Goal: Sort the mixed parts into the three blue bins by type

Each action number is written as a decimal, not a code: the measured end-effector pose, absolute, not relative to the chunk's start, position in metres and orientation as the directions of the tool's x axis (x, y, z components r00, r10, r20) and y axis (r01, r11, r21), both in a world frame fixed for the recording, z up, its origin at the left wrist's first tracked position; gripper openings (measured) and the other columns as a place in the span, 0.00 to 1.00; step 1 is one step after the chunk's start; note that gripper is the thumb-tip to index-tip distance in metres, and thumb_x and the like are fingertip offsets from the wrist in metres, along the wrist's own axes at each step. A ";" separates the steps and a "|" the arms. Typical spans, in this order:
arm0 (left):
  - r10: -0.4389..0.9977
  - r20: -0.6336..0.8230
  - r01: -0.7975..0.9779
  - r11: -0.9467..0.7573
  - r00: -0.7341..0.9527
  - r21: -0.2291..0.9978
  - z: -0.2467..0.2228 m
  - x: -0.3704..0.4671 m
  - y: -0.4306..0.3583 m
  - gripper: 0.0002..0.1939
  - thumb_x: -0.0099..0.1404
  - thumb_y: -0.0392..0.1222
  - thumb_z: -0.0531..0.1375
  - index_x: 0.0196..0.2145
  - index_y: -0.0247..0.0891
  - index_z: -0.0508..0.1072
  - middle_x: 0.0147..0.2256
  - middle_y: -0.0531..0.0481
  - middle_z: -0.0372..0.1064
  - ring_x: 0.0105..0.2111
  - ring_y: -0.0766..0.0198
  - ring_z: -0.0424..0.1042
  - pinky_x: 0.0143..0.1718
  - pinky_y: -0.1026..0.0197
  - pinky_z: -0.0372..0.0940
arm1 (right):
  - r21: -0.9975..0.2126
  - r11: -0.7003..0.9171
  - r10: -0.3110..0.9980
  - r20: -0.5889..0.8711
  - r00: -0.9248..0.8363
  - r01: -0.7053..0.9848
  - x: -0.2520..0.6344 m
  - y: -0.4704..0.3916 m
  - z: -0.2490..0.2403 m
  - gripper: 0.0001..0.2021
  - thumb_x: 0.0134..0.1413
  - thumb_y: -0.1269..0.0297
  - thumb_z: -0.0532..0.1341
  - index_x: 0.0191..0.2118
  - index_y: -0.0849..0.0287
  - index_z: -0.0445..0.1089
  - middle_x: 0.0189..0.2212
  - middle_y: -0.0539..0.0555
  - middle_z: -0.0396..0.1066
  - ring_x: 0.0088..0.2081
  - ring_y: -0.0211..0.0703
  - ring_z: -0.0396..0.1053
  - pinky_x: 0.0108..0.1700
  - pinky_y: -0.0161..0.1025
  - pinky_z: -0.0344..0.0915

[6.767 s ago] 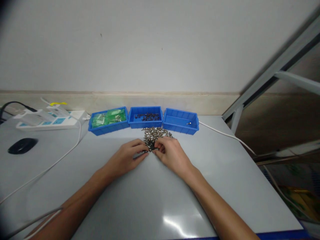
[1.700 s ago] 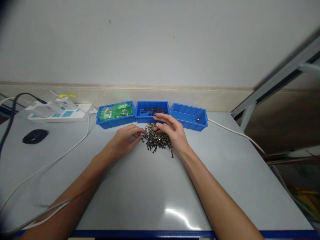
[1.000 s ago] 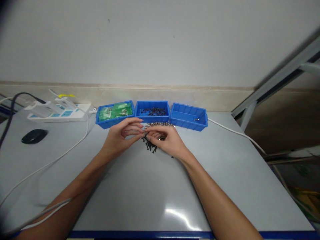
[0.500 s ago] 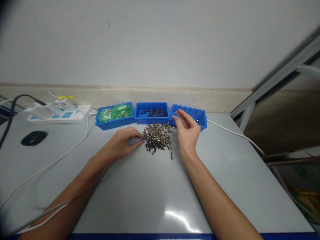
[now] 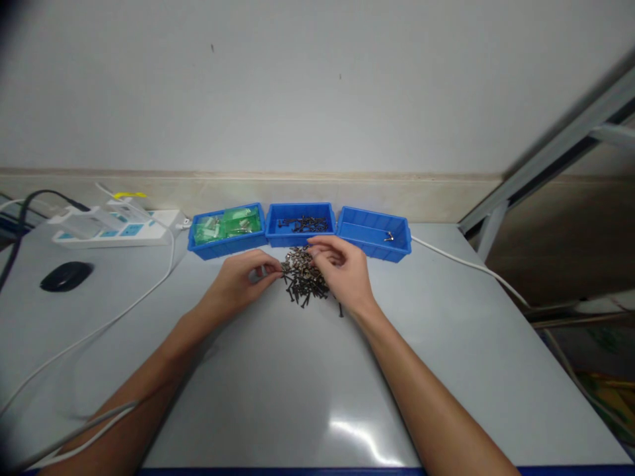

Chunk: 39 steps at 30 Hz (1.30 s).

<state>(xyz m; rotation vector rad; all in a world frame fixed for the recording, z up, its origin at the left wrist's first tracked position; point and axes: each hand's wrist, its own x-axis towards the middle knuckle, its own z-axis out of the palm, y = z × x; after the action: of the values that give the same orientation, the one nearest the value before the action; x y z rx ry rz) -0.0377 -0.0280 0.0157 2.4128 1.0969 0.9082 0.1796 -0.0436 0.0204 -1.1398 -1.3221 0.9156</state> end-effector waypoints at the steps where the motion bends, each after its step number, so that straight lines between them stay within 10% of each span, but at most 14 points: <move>1: 0.762 0.428 0.538 -0.647 0.486 0.541 0.018 -0.036 -0.029 0.04 0.63 0.30 0.64 0.34 0.37 0.76 0.30 0.51 0.76 0.29 0.66 0.72 0.33 0.65 0.66 | -0.957 0.245 0.968 0.251 0.017 0.154 0.179 -0.045 0.020 0.09 0.54 0.63 0.66 0.40 0.57 0.78 0.33 0.54 0.79 0.32 0.43 0.75 0.37 0.43 0.72; 9: 0.773 0.480 0.464 -0.634 0.415 0.619 0.025 -0.028 -0.038 0.01 0.64 0.34 0.64 0.33 0.38 0.77 0.30 0.52 0.78 0.29 0.66 0.74 0.34 0.65 0.69 | -0.988 0.120 0.954 0.088 -0.286 0.096 0.176 -0.047 0.019 0.13 0.51 0.56 0.71 0.38 0.59 0.80 0.26 0.53 0.78 0.28 0.41 0.75 0.32 0.39 0.72; 16: 0.764 0.412 0.490 -0.639 0.497 0.594 0.020 -0.033 -0.036 0.05 0.63 0.35 0.66 0.38 0.37 0.77 0.31 0.51 0.76 0.30 0.65 0.73 0.33 0.64 0.67 | -0.999 -0.004 0.988 -0.009 -0.153 0.035 0.180 -0.043 0.020 0.15 0.43 0.54 0.76 0.33 0.60 0.80 0.25 0.54 0.78 0.26 0.42 0.76 0.32 0.40 0.74; 25: 0.722 0.314 0.547 -0.680 0.616 0.489 0.013 -0.038 -0.032 0.05 0.64 0.32 0.62 0.37 0.37 0.76 0.33 0.47 0.75 0.33 0.61 0.73 0.36 0.61 0.67 | -0.966 0.202 0.961 0.227 -0.159 -0.161 0.177 -0.044 0.022 0.38 0.49 0.60 0.74 0.66 0.39 0.63 0.69 0.50 0.59 0.67 0.52 0.62 0.68 0.56 0.61; 39: 0.716 0.368 0.567 -0.696 0.594 0.440 0.014 -0.037 -0.031 0.05 0.65 0.30 0.57 0.35 0.36 0.73 0.32 0.48 0.73 0.33 0.62 0.72 0.36 0.62 0.67 | -0.971 0.217 0.966 0.228 -0.123 -0.098 0.187 -0.040 0.016 0.25 0.55 0.60 0.70 0.58 0.46 0.70 0.55 0.54 0.75 0.46 0.47 0.78 0.58 0.52 0.72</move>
<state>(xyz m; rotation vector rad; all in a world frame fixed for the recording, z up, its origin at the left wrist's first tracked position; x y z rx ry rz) -0.0370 -0.0310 0.0140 2.5478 1.0516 0.7688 0.1866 -0.0400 0.0158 -0.9146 -1.3414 1.1737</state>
